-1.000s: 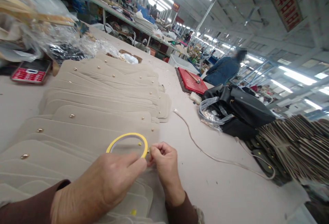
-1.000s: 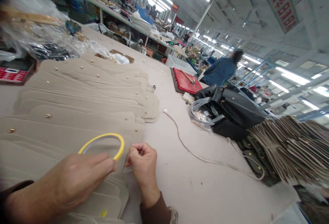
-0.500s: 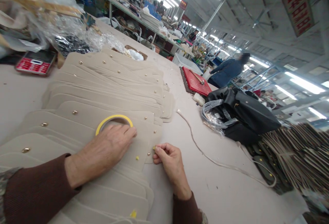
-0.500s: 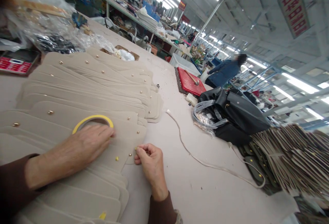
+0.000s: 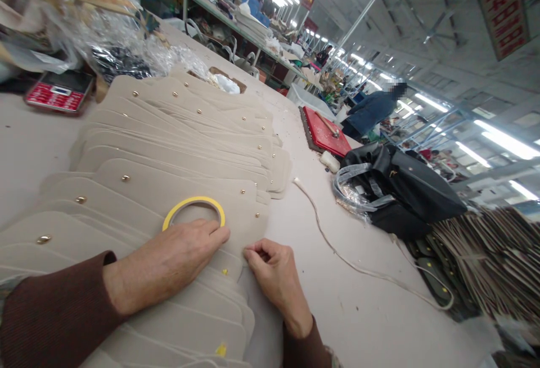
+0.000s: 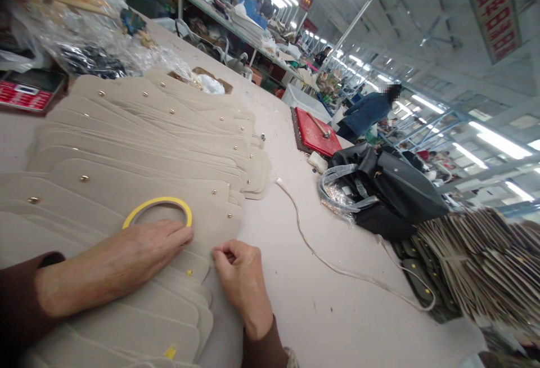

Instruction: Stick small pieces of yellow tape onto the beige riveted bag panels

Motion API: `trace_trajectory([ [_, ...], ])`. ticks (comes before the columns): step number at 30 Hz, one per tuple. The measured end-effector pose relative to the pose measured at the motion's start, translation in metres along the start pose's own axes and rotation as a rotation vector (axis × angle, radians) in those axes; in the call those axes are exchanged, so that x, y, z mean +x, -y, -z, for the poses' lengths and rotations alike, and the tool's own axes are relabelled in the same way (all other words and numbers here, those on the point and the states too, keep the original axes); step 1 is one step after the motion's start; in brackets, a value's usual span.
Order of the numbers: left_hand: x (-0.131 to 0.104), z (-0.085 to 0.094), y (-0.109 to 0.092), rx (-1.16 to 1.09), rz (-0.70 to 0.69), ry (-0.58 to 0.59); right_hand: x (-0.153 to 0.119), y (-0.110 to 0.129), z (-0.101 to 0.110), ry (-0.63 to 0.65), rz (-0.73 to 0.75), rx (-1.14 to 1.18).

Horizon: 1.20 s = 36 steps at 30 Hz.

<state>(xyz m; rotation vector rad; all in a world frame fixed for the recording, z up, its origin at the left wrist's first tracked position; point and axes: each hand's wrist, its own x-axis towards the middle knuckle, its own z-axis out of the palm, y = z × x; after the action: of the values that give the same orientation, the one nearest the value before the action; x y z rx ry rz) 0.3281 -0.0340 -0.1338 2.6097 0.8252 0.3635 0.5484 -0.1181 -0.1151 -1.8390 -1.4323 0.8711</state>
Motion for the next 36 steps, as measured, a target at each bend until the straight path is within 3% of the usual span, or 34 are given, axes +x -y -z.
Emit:
trace_trajectory([
  [4, 0.0, 0.003, 0.0, 0.008, 0.001, 0.024, 0.002, -0.004, -0.003, -0.033, 0.046, -0.049],
  [7, 0.0, 0.005, 0.0, -0.003, -0.008, 0.031, 0.0, -0.01, -0.001, -0.067, -0.062, 0.042],
  [10, 0.0, 0.005, 0.0, -0.004, -0.011, 0.021, -0.006, -0.016, 0.003, -0.024, -0.112, 0.145],
  [15, -0.002, 0.003, 0.001, -0.006, -0.065, -0.09, -0.014, -0.019, -0.004, -0.121, 0.158, -0.066],
  [22, -0.001, 0.004, -0.002, -0.067, -0.142, -0.146, -0.004, -0.016, -0.017, -0.2, 0.267, -0.264],
  [25, 0.0, 0.008, -0.002, -0.091, -0.149, -0.172, -0.001, -0.009, -0.013, -0.139, 0.297, -0.282],
  [30, -0.001, 0.016, 0.0, -0.148, -0.203, -0.27, -0.003, 0.0, -0.001, 0.153, 0.221, -0.082],
  [33, 0.0, 0.02, -0.003, -0.161, -0.26, -0.363, -0.004, 0.002, 0.0, -0.002, 0.239, 0.073],
  [36, 0.0, 0.023, -0.007, -0.12, -0.3, -0.409, -0.006, 0.01, -0.003, -0.197, 0.362, 0.168],
])
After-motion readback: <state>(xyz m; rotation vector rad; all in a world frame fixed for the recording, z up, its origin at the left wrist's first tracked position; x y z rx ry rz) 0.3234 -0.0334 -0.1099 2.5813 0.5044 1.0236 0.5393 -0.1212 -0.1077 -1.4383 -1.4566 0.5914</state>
